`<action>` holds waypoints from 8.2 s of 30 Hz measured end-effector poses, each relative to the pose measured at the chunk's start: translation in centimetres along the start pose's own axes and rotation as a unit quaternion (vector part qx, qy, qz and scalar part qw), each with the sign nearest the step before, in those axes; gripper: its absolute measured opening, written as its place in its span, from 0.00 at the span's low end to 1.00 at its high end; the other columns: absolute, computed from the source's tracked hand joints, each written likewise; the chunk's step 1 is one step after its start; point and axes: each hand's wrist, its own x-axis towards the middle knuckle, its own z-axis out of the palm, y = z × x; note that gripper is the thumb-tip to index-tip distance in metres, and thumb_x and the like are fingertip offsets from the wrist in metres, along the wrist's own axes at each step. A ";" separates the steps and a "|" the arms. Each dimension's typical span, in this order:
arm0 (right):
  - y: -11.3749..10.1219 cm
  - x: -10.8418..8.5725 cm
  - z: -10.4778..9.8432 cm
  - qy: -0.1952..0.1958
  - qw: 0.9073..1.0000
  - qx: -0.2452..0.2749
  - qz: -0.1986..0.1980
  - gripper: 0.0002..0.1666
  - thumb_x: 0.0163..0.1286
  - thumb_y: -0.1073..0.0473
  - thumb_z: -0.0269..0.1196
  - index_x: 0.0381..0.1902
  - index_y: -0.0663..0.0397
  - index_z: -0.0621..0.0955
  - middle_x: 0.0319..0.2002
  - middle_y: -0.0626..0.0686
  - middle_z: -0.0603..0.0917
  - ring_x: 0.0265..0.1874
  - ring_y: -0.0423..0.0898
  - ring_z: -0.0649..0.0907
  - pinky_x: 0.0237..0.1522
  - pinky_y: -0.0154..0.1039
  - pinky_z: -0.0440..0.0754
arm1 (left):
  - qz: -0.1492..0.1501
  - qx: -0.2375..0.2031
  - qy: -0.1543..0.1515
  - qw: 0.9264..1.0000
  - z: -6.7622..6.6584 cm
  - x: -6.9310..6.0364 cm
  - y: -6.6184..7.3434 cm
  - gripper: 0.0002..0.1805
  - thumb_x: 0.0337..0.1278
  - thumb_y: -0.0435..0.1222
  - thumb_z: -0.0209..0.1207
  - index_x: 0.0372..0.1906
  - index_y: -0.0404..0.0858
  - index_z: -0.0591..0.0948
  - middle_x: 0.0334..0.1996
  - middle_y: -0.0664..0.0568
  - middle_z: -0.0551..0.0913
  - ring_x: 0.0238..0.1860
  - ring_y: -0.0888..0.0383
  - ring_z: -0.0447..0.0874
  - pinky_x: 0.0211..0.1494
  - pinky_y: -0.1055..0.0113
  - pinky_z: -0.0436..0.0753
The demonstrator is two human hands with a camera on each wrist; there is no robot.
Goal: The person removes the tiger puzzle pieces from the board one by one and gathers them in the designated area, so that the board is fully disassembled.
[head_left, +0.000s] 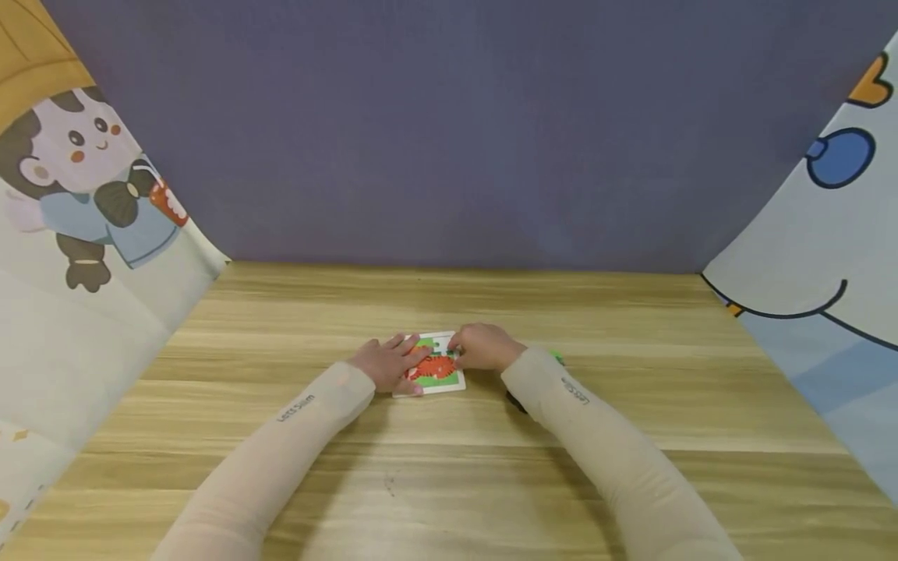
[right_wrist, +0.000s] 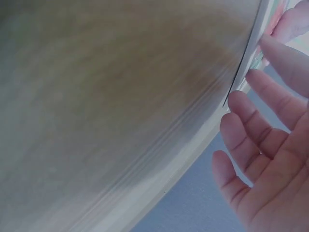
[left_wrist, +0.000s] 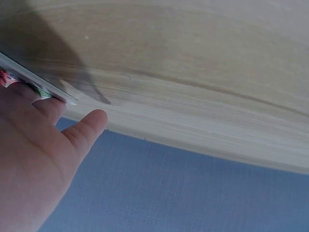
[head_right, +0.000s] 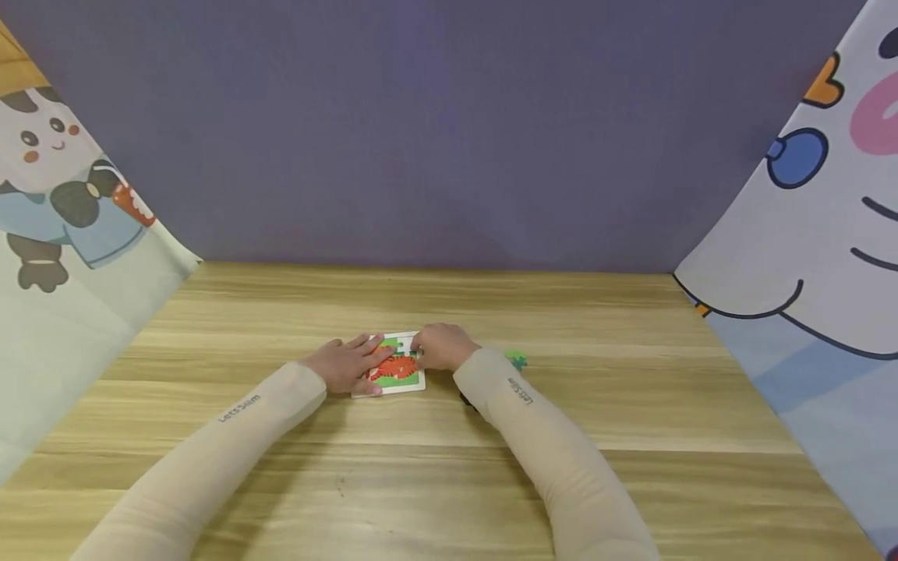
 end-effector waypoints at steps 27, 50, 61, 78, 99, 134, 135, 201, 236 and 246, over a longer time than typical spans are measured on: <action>-0.5 0.4 0.2 0.021 0.999 0.027 0.008 0.12 0.59 0.62 0.70 0.34 0.51 0.75 0.22 0.46 0.74 0.24 0.43 0.72 0.30 0.38 0.72 | -0.007 -0.019 -0.008 1.000 -0.3 -0.4 0.1 0.44 0.61 0.63 0.49 0.77 0.52 0.49 0.76 0.51 0.44 0.75 0.49 0.44 0.70 0.44 0.58; 0.1 0.1 0.4 0.067 0.984 0.164 -0.010 0.02 0.65 0.66 0.63 0.33 0.55 0.83 0.29 0.47 0.83 0.23 0.39 0.73 0.29 0.32 0.72 | 0.001 -0.026 0.002 1.000 -0.1 -0.5 0.0 0.43 0.61 0.62 0.48 0.77 0.50 0.51 0.76 0.49 0.45 0.75 0.47 0.45 0.70 0.43 0.57; 0.3 -0.1 0.5 0.076 0.981 0.176 -0.014 0.03 0.64 0.67 0.62 0.33 0.56 0.83 0.27 0.48 0.82 0.22 0.39 0.73 0.27 0.31 0.72 | -0.002 -0.026 0.000 1.000 -0.2 -0.4 0.1 0.44 0.61 0.63 0.49 0.77 0.51 0.51 0.76 0.49 0.45 0.75 0.47 0.45 0.69 0.43 0.57; 2.0 -2.0 0.6 0.089 0.968 0.234 -0.006 0.04 0.64 0.69 0.62 0.36 0.60 0.82 0.31 0.50 0.84 0.30 0.40 0.79 0.33 0.33 0.78 | 0.007 -0.046 0.001 0.999 -0.2 -0.7 0.2 0.43 0.62 0.60 0.50 0.76 0.49 0.53 0.76 0.47 0.45 0.74 0.45 0.45 0.69 0.41 0.56; 5.1 -5.2 -0.3 0.101 0.959 0.264 0.024 0.02 0.64 0.69 0.61 0.34 0.62 0.81 0.26 0.49 0.82 0.23 0.39 0.77 0.26 0.34 0.76 | 0.012 -0.045 0.005 0.999 -0.2 -0.5 0.0 0.43 0.62 0.60 0.50 0.76 0.48 0.53 0.76 0.46 0.46 0.74 0.45 0.46 0.69 0.41 0.57; 7.9 -8.1 0.1 0.062 0.908 0.397 0.117 0.10 0.69 0.68 0.55 0.44 0.70 0.80 0.29 0.53 0.82 0.25 0.42 0.79 0.30 0.37 0.80 | 0.024 -0.048 0.006 0.999 -0.2 -0.4 -0.2 0.42 0.63 0.59 0.50 0.76 0.46 0.53 0.76 0.44 0.46 0.74 0.45 0.45 0.68 0.40 0.58; 7.9 -8.2 0.1 0.060 0.907 0.399 0.118 0.11 0.69 0.68 0.55 0.44 0.70 0.79 0.29 0.53 0.82 0.25 0.42 0.79 0.30 0.37 0.80 | 0.024 -0.048 0.005 0.999 -0.3 -0.5 -0.1 0.42 0.63 0.59 0.50 0.76 0.46 0.53 0.76 0.44 0.46 0.74 0.45 0.44 0.68 0.41 0.58; 11.3 -13.5 0.7 0.000 0.852 0.502 0.149 0.28 0.59 0.75 0.58 0.58 0.84 0.68 0.29 0.49 0.84 0.29 0.39 0.83 0.34 0.34 0.83 | 0.025 -0.047 0.004 0.999 -0.1 -0.3 -0.5 0.43 0.63 0.60 0.48 0.77 0.47 0.51 0.76 0.45 0.44 0.75 0.45 0.43 0.68 0.40 0.57; 11.0 -13.5 0.7 -0.007 0.908 0.393 0.144 0.30 0.55 0.73 0.62 0.56 0.82 0.72 0.17 0.44 0.70 0.22 0.40 0.74 0.29 0.35 0.80 | 0.013 -0.040 0.000 0.999 0.0 -0.3 -0.3 0.42 0.63 0.61 0.48 0.77 0.50 0.51 0.77 0.49 0.43 0.75 0.48 0.42 0.69 0.43 0.58; 10.9 -13.4 -0.2 0.030 0.930 0.341 0.132 0.27 0.58 0.70 0.61 0.56 0.78 0.74 0.32 0.55 0.83 0.22 0.42 0.73 0.27 0.37 0.75 | 0.005 -0.036 -0.006 0.999 0.1 0.4 -0.1 0.43 0.61 0.62 0.48 0.77 0.53 0.51 0.77 0.52 0.42 0.75 0.50 0.41 0.71 0.42 0.52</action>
